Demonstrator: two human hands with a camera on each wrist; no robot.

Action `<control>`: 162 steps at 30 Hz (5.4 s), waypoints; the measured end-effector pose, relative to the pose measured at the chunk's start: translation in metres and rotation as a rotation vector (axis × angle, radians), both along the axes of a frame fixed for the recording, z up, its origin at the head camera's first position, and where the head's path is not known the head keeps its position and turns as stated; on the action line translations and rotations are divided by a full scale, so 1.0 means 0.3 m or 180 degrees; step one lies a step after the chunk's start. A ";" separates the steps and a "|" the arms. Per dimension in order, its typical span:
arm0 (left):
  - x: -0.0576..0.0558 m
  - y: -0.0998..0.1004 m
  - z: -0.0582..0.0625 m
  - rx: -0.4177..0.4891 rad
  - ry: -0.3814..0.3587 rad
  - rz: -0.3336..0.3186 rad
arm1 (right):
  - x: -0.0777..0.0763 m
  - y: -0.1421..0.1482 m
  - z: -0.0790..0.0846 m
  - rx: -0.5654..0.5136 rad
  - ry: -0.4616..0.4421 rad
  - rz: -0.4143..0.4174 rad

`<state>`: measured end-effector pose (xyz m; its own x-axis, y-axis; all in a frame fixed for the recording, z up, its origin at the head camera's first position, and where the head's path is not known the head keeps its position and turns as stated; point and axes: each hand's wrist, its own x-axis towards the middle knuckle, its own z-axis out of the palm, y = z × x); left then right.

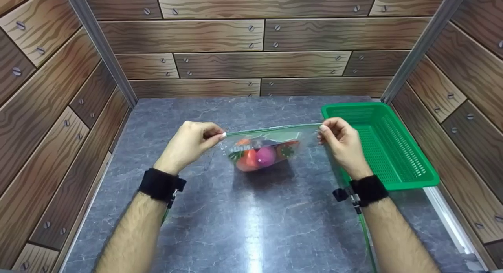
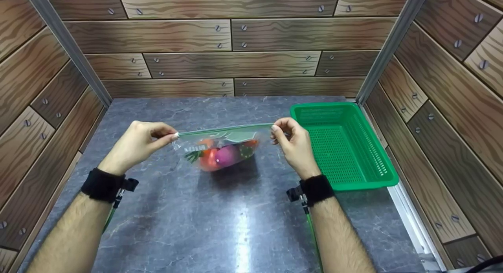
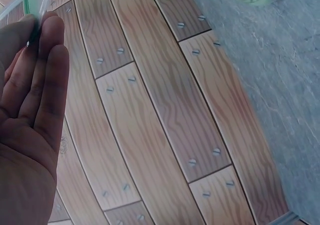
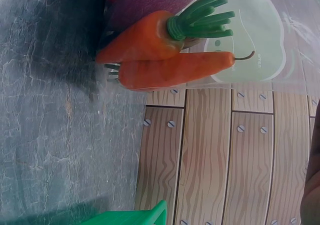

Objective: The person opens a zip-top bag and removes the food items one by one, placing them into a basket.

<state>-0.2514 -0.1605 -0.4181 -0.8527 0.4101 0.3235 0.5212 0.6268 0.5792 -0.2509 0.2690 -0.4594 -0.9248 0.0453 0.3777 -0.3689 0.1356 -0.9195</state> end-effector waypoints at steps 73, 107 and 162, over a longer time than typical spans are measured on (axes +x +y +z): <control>-0.043 0.223 0.057 0.0749 -0.0939 -0.0412 | -0.001 0.007 -0.042 0.0044 -0.0366 0.0134; -0.036 0.200 0.121 0.1019 -0.0468 0.0619 | -0.009 -0.104 -0.120 0.0575 -0.0746 0.0600; -0.053 0.178 0.041 0.1550 -0.1053 0.0507 | 0.023 -0.079 0.140 0.1463 -0.0115 0.0553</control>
